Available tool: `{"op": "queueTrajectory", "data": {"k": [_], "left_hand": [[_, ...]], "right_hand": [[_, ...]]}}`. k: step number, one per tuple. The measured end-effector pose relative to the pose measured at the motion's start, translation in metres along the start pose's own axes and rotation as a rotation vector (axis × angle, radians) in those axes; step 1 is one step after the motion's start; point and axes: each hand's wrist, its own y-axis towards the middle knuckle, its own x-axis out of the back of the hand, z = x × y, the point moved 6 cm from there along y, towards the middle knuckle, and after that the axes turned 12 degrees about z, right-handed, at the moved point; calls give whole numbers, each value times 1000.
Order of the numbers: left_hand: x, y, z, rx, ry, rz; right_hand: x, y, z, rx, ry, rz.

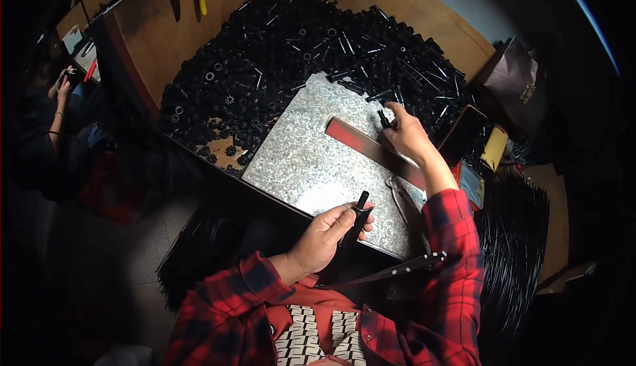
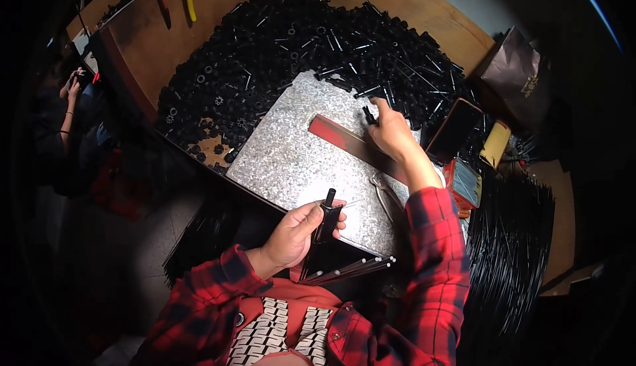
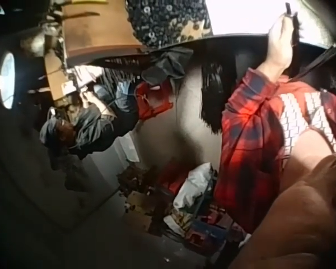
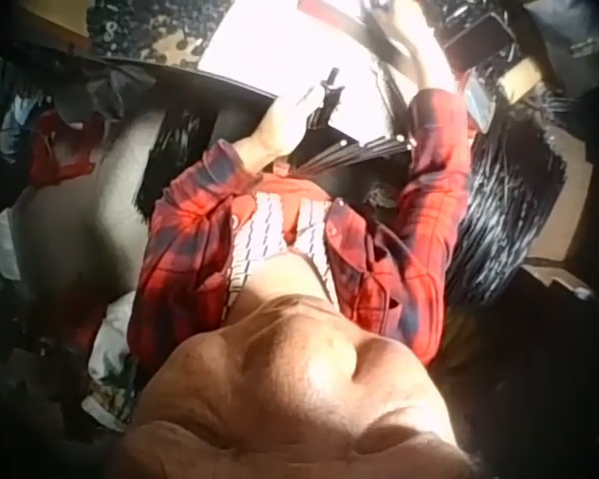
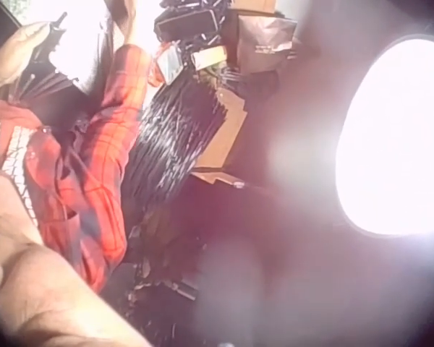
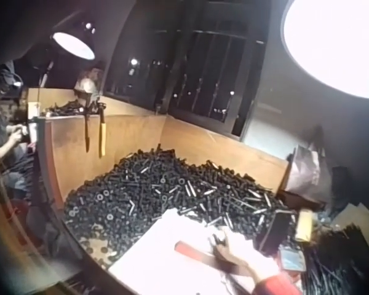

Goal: Assembling black plastic mechanical components and straps using various hand tools at a workstation.

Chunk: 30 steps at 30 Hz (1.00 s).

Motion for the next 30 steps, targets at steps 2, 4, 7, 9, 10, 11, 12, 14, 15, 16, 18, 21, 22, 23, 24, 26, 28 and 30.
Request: {"op": "queueTrajectory", "data": {"k": [2, 4, 7, 9, 10, 11, 12, 14, 15, 16, 18, 21, 22, 23, 24, 26, 28, 30], "left_hand": [[-1, 0, -1, -6, 34, -30], [-6, 3, 1, -9, 32, -14], [-6, 3, 5, -9, 27, -31], [-11, 5, 5, -12, 40, -21], [-12, 4, 6, -11, 42, -24], [-14, 4, 6, -19, 40, -27], [-16, 3, 7, -28, 37, -32], [-22, 5, 5, -50, 52, -27], [-23, 4, 5, -53, 52, -32], [-22, 4, 7, -50, 65, -30], [-24, 3, 4, -42, 95, -55], [-23, 2, 8, -39, 103, -15], [-23, 1, 7, -40, 101, -19], [-24, 0, 6, -53, 134, -10], [-26, -1, 5, -66, 167, -1], [-26, -3, 5, -72, 214, -17], [-28, -4, 3, -78, 262, -33], [-33, -5, -6, -116, 383, -87]], "right_hand": [[5, -30, 20, 82, 672, 110], [5, -61, 33, 169, 1182, 189], [-5, -95, 57, 296, 1388, 243], [-6, -116, 64, 302, 1472, 278], [-6, -122, 68, 311, 1462, 284], [-7, -127, 71, 320, 1452, 292], [-7, -131, 73, 322, 1454, 298], [-7, -139, 79, 336, 1409, 348], [-7, -142, 80, 337, 1408, 355], [-6, -143, 80, 336, 1377, 311], [-1, -146, 84, 318, 1329, 247], [2, -150, 86, 336, 1251, 161], [3, -152, 90, 313, 1243, 156], [2, -152, 92, 312, 1243, 160], [2, -153, 93, 314, 1193, 154], [0, -153, 97, 308, 1110, 103], [2, -155, 99, 272, 976, 78], [3, -155, 101, 238, 841, 53]]}}
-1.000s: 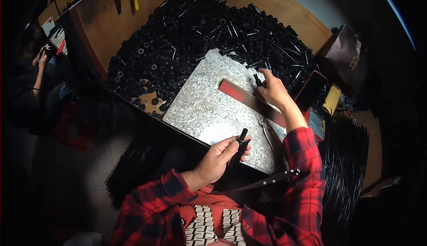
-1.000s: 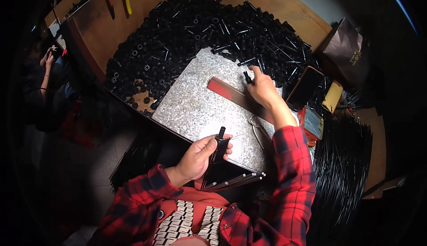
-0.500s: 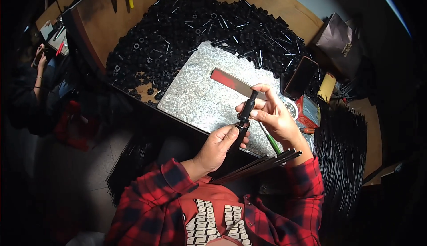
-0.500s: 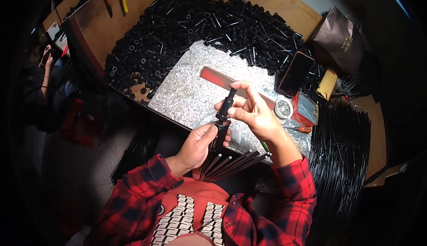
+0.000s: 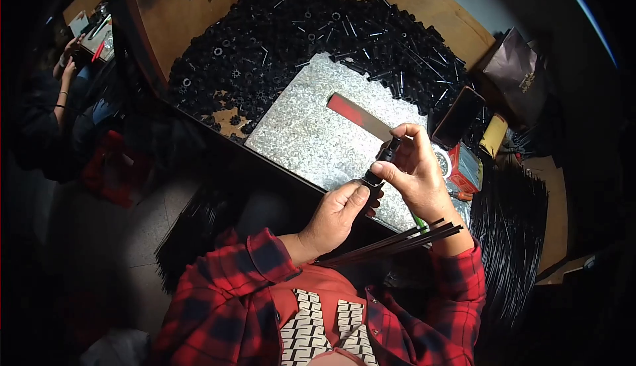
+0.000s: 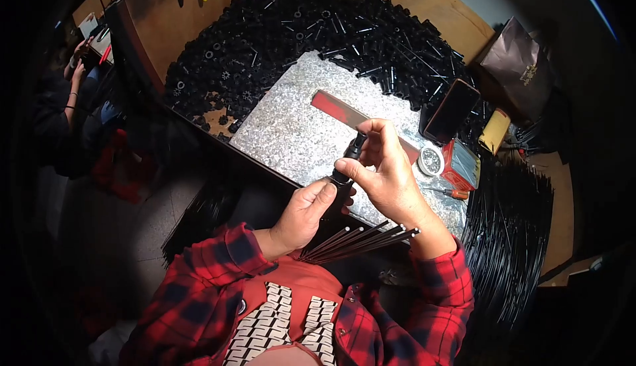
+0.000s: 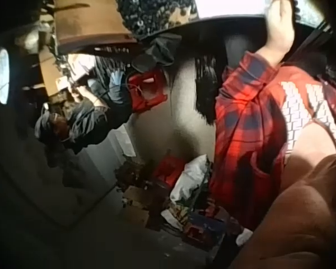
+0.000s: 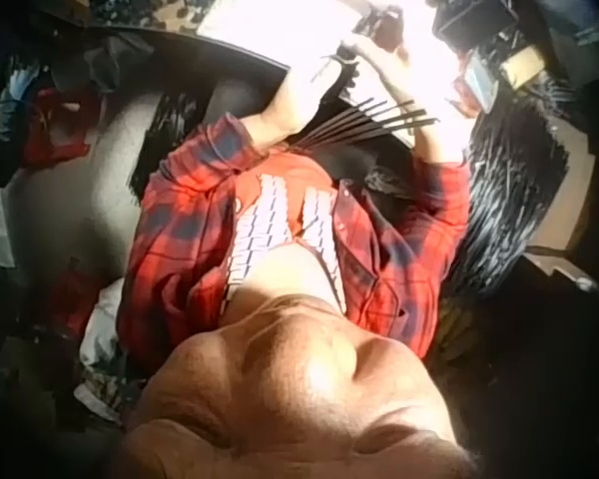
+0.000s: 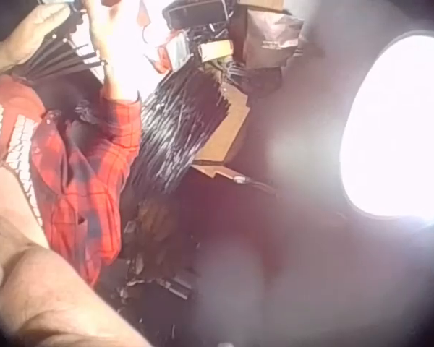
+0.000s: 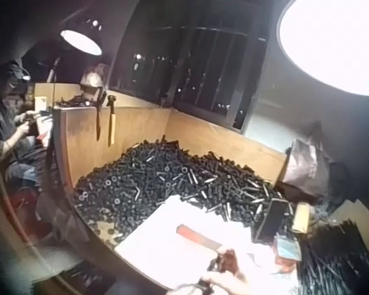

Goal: Assembling black plastic mechanical components and straps using various hand tools at a workstation.

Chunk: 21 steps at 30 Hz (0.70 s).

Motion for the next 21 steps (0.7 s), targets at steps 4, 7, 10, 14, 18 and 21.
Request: {"op": "queueTrajectory", "data": {"k": [4, 7, 10, 14, 18, 21], "left_hand": [[1, -3, -5, -23, 77, -30], [2, -3, -4, -32, 148, -35], [2, -3, -3, -43, 161, -45], [2, -1, 1, -31, 14, -12], [6, 1, 11, 14, -183, 82], [8, 1, 9, 43, -152, -5]], "right_hand": [[-4, 1, 10, -23, -80, -46], [-3, 2, 10, -54, -213, -68], [-4, 3, 16, -51, -338, -53], [-3, 6, 13, 92, -365, 50], [-2, 9, -5, 19, 158, 39], [0, 7, -7, -75, 37, -15]]}}
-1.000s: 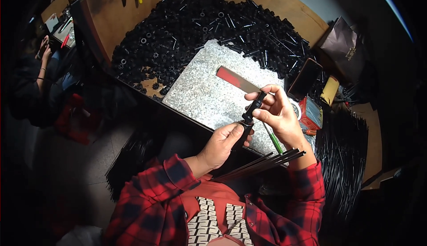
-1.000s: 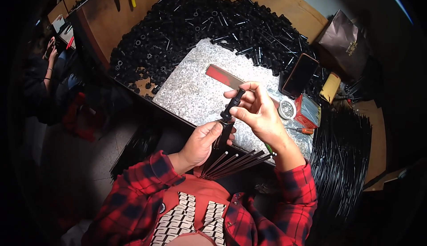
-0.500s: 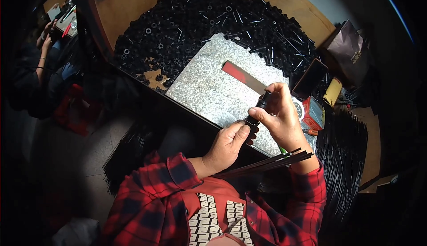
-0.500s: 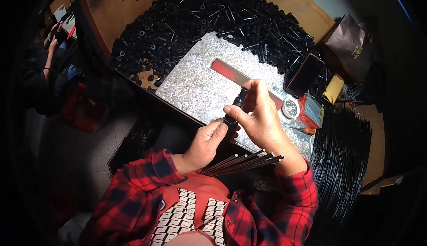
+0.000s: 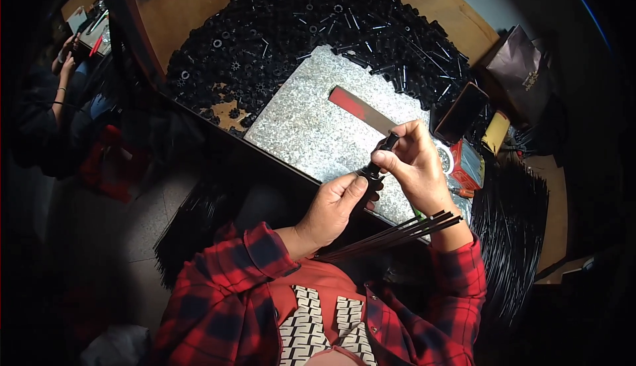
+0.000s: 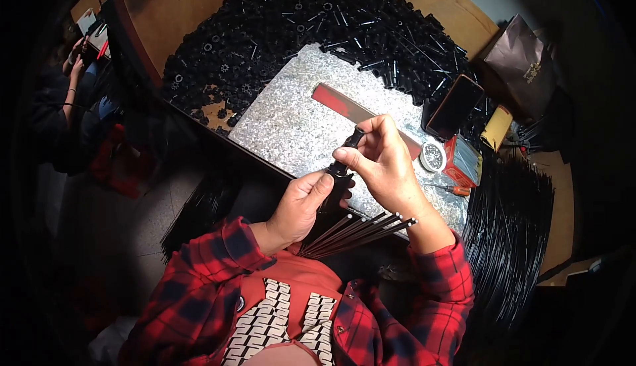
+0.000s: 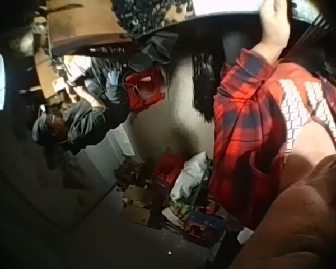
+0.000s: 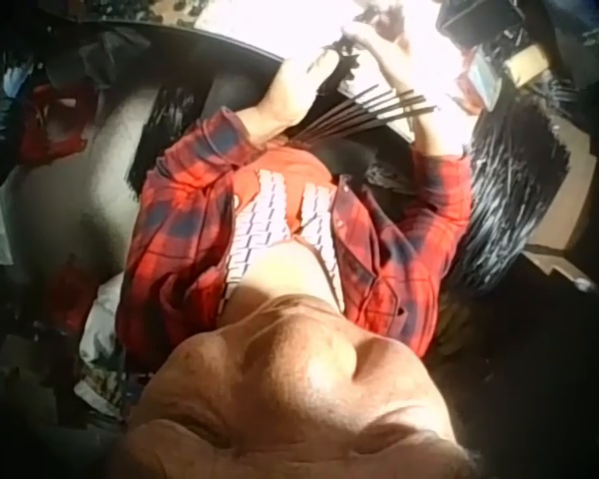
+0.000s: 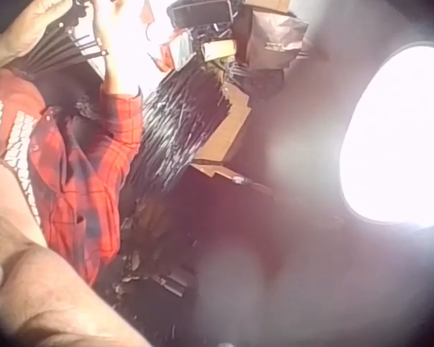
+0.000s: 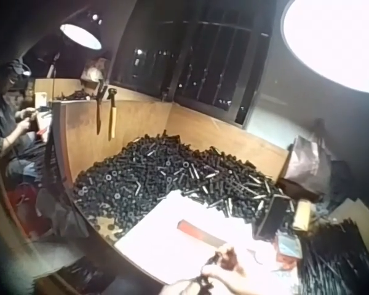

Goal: Assembling black plastic mechanical components and straps using various hand tools at a workstation.

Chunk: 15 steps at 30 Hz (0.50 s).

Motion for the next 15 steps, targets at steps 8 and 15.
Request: {"op": "queueTrajectory", "data": {"k": [8, 15], "left_hand": [[7, -1, 1, -52, -74, -22], [4, -1, 1, -8, -153, -29]], "right_hand": [[-3, -14, -2, 175, -422, 71], [-13, -16, -10, 10, -195, 211]]}}
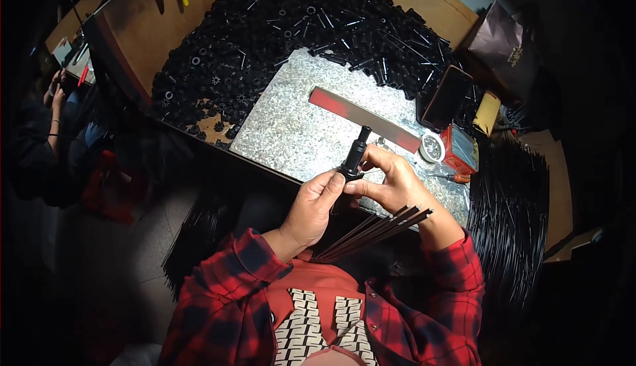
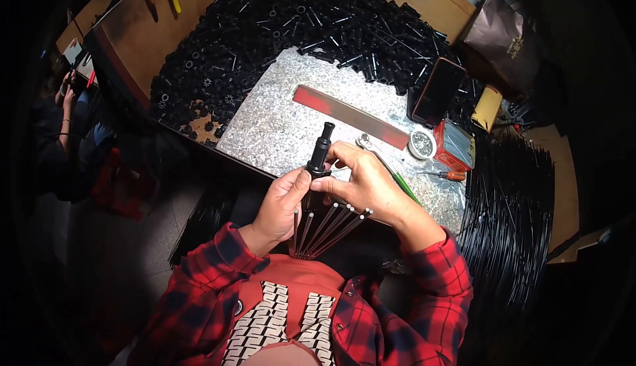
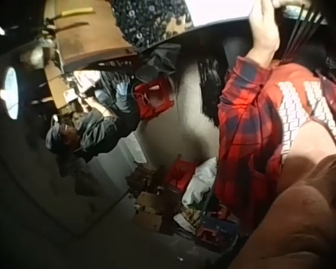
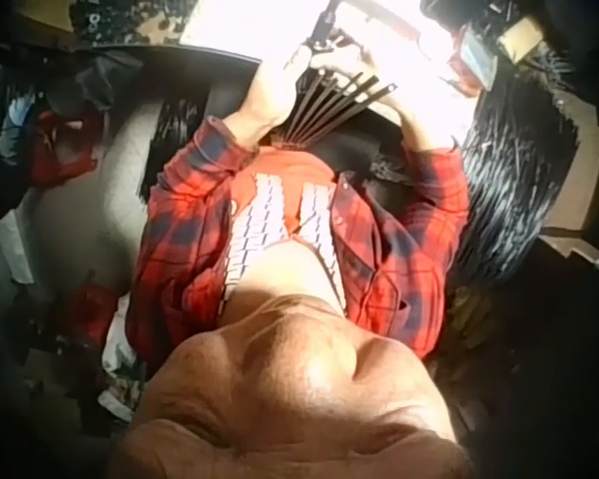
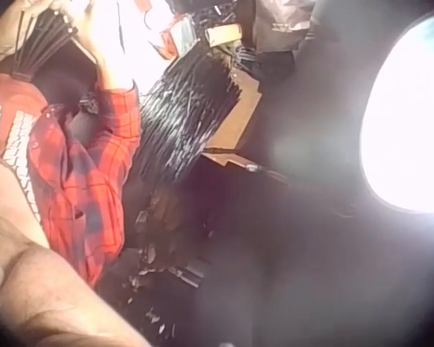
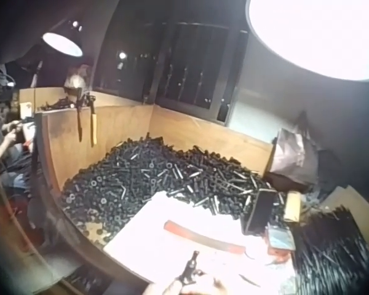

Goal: Assembling black plastic mechanical components and straps using various hand tools at a workstation.

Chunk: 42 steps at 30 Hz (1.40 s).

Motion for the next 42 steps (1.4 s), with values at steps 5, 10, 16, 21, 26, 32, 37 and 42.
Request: {"op": "queueTrajectory", "data": {"k": [5, 10, 16, 21, 26, 32, 37, 42], "left_hand": [[-6, 0, -5, 3, 93, 51], [-4, 1, -1, 25, 22, 97], [5, -3, -6, 110, -134, 55], [13, -4, -7, 65, -80, 124], [16, -1, -11, 20, 37, 67], [11, -3, -20, 28, -72, 140], [22, -1, -14, 93, -186, 111], [26, -1, -13, 127, -238, 76]], "right_hand": [[7, 3, 8, 41, -42, 83], [6, 8, 7, 108, -75, 108], [0, 6, -10, 133, -77, -100], [-17, -2, -52, 95, 233, -250], [-40, -5, -65, -70, 503, -163], [-61, -4, -51, -15, 578, -199], [-59, -5, -48, 10, 488, -260], [-59, 0, -49, 50, 590, -246]]}}
